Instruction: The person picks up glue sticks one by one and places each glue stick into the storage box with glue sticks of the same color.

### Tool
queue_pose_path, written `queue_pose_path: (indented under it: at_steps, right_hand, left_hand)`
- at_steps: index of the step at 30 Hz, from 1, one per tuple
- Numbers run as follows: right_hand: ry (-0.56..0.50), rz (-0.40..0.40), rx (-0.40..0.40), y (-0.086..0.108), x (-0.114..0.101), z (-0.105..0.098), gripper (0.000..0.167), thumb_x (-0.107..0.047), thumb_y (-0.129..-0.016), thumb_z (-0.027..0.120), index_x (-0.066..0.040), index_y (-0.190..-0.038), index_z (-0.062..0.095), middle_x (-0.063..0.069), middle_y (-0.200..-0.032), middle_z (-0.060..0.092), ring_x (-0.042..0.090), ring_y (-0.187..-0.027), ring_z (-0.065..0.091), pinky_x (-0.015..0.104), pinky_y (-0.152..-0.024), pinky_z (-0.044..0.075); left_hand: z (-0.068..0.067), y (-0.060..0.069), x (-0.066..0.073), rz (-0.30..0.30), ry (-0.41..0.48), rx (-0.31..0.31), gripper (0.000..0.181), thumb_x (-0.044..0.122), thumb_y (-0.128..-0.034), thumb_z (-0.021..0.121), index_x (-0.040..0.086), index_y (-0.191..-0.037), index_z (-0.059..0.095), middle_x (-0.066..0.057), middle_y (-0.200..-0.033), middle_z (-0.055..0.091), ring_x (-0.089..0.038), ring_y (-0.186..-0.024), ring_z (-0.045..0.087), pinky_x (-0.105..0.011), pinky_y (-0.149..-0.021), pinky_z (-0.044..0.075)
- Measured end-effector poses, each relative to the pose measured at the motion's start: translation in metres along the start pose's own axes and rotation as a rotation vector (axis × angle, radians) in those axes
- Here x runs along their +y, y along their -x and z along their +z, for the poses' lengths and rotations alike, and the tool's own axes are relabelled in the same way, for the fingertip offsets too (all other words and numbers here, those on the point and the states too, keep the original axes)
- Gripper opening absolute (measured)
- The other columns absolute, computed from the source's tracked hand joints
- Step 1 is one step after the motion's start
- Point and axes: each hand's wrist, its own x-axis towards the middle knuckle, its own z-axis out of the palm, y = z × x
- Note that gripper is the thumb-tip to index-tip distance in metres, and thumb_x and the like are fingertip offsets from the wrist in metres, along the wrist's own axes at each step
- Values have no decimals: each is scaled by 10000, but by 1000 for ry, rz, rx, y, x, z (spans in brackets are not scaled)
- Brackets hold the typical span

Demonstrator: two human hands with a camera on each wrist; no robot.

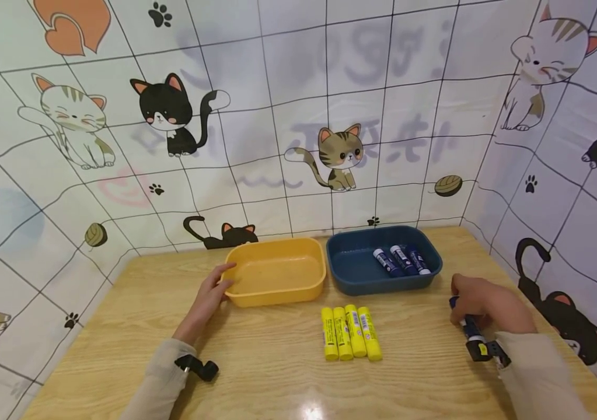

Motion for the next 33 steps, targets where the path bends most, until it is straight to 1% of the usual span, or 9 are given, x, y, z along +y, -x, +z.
queue_pose_path:
  at_steps: [5,12,15,18,21,25,29,33]
  right_hand:
    - [18,-8,-18,1,-11,3,626,-264,-839,840,20,-1227,438,185,-989,545,255,-822,616,399,-678,606]
    - [0,-23,-59,-1,-27,11,638,-235,-820,860,-27,-1255,442,160,-991,558,227,-785,648,402,-671,617]
    - [1,-39,-59,-1,-33,15,641,-197,-822,850,-16,-1291,452,168,-1006,555,226,-781,653,404,-655,619]
    - [-6,-45,-59,-1,-38,19,663,-169,-825,838,16,-1329,447,187,-1020,549,235,-791,655,415,-646,621]
    - [-4,-41,-57,-2,-42,21,677,-156,-824,835,32,-1344,445,200,-1033,545,245,-806,652,420,-640,623]
    - [15,-38,-55,-3,-46,21,675,-156,-815,844,15,-1347,467,209,-1070,535,244,-814,641,409,-631,620]
    - [15,-65,-65,-2,-50,21,653,-154,-810,849,-17,-1336,486,200,-1083,533,239,-794,641,399,-622,616]
    - [9,-98,-76,0,-53,22,635,-161,-812,850,-39,-1320,490,176,-1055,540,229,-764,644,389,-617,614]
  left_hand:
    - [0,0,0,-1,0,-7,437,127,-1049,524,144,-1486,536,-251,-1471,512,-347,-1105,658,-240,-763,563]
    - [0,-2,-2,-17,-16,3,429,139,-1046,542,178,-1474,554,-200,-1493,503,-330,-1087,651,-229,-753,551]
    - [0,-3,-3,-12,-26,7,433,139,-1043,536,154,-1476,548,-209,-1490,497,-336,-1080,648,-238,-750,555]
    - [0,-2,-4,0,-34,5,440,132,-1039,521,128,-1479,538,-227,-1488,495,-336,-1074,652,-237,-745,558]
    - [0,-3,-4,0,-29,8,437,131,-1038,524,136,-1475,545,-223,-1478,506,-325,-1066,654,-232,-738,556]
    - [0,-3,-3,-1,-26,10,430,127,-1040,528,156,-1469,555,-223,-1479,508,-321,-1067,656,-236,-737,555]
    - [0,-2,-1,-6,-31,12,429,128,-1041,532,174,-1467,558,-220,-1495,507,-327,-1085,658,-244,-750,554]
    - [0,-1,-1,-10,-30,10,431,134,-1043,532,178,-1471,555,-224,-1487,520,-318,-1088,660,-246,-758,551]
